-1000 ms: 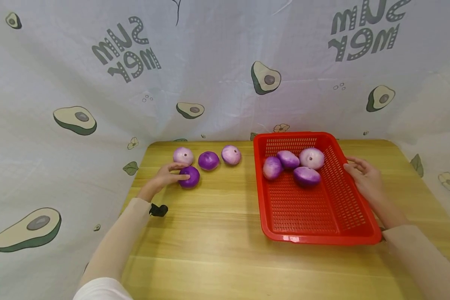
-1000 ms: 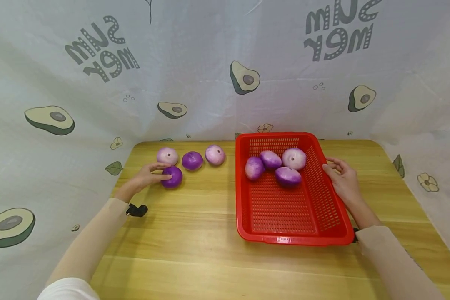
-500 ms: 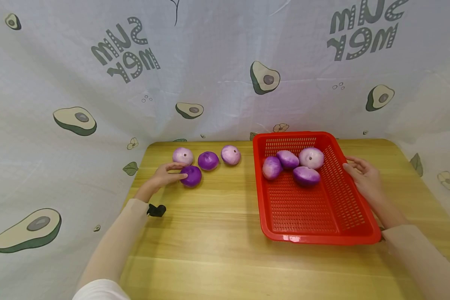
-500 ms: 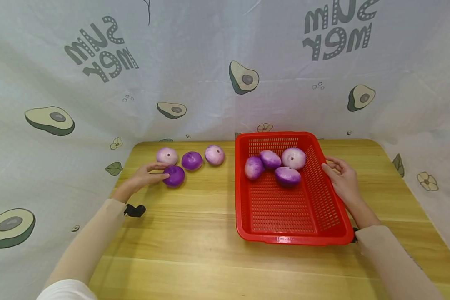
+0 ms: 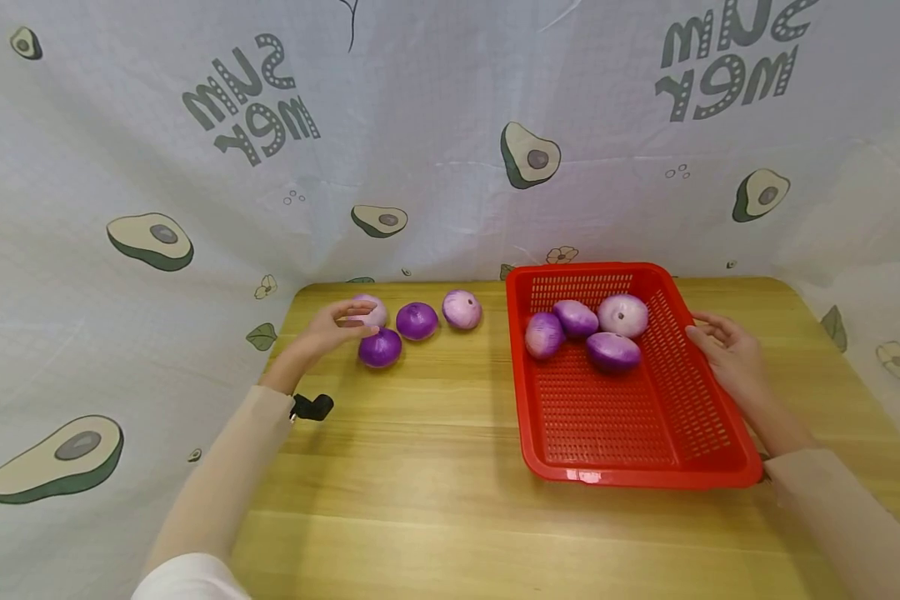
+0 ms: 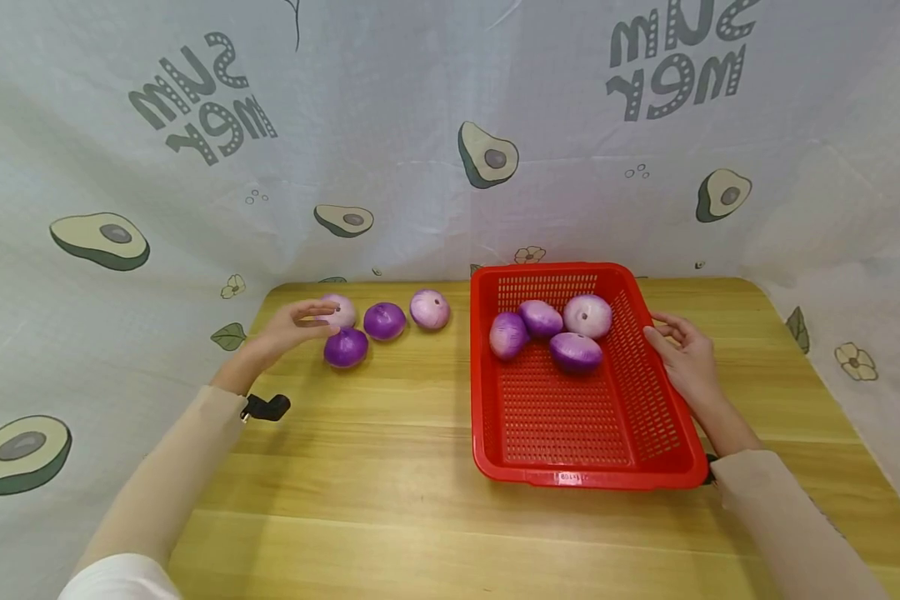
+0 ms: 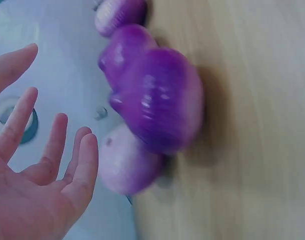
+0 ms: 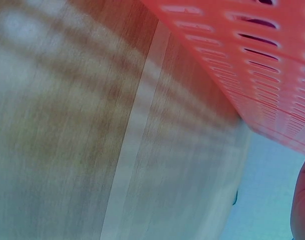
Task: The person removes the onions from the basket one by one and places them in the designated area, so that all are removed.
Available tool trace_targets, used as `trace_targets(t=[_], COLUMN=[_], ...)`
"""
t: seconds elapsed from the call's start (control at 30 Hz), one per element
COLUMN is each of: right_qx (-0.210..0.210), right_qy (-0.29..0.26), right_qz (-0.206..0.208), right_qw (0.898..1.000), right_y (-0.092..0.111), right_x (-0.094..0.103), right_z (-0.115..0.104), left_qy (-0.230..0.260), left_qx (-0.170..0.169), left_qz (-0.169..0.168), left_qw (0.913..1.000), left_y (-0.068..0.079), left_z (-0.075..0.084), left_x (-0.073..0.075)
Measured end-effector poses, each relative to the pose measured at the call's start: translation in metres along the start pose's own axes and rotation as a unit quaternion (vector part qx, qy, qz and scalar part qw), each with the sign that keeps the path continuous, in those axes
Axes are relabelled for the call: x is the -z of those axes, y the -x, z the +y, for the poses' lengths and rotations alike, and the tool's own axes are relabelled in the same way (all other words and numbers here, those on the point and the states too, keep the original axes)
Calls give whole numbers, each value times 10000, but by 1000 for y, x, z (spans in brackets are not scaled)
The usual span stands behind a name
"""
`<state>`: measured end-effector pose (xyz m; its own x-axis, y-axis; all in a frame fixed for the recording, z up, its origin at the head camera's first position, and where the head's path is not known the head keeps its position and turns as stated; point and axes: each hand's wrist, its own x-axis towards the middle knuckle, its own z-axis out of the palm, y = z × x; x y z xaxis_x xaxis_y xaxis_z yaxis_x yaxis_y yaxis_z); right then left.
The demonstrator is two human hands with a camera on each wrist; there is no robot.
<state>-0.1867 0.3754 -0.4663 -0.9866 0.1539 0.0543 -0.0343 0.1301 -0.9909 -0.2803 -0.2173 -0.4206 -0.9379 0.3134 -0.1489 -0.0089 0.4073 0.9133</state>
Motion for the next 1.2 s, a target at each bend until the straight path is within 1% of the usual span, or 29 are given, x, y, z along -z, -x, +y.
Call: trace_targets(t=[0.13,0.3,0.47,0.6,0.63,0.73,0.83,0.9,1.03,1.2], right_qx=[-20,-33,-19,-9,-23,-61,-58,-30,-50,-66], right_qy=[154,351,292,188,65,-123,-72,77,-4,171], right_qz=[20,34,68,50,24,-43,-58,-43,-60,-40], right_qw=[9999,9994,9995,9998,10000,9999,9999,10000,10000,9998], right_y=[1,3,4,4,4,3,3,3,3,4], right_x=[2,3,2,1,1,1,1,1,1,3], right_z=[-1,-4,-6,-7,-7,-9,-10,-10,-9,-6], left_qy=[55,115,126,205,217,208,254,307,365,383], left_qx=[-182,-296,-533,-749,-809,-978,-1118,-1193,-1289,-1271], left_qz=[-216,-421,-629,-837,-881,-963,-1061,-1137,-1288,-1436], left_qw=[9996,9986,9965,9935,9926,9903,9877,9858,9826,9807], left_y=[-6,-14,-26,-37,-39,-46,-54,-59,-68,-78], left_z=[25,53,79,96,100,110,118,122,130,138], left_x=[-8,-24,-44,-62,-66,-81,-97,-107,-128,-155])
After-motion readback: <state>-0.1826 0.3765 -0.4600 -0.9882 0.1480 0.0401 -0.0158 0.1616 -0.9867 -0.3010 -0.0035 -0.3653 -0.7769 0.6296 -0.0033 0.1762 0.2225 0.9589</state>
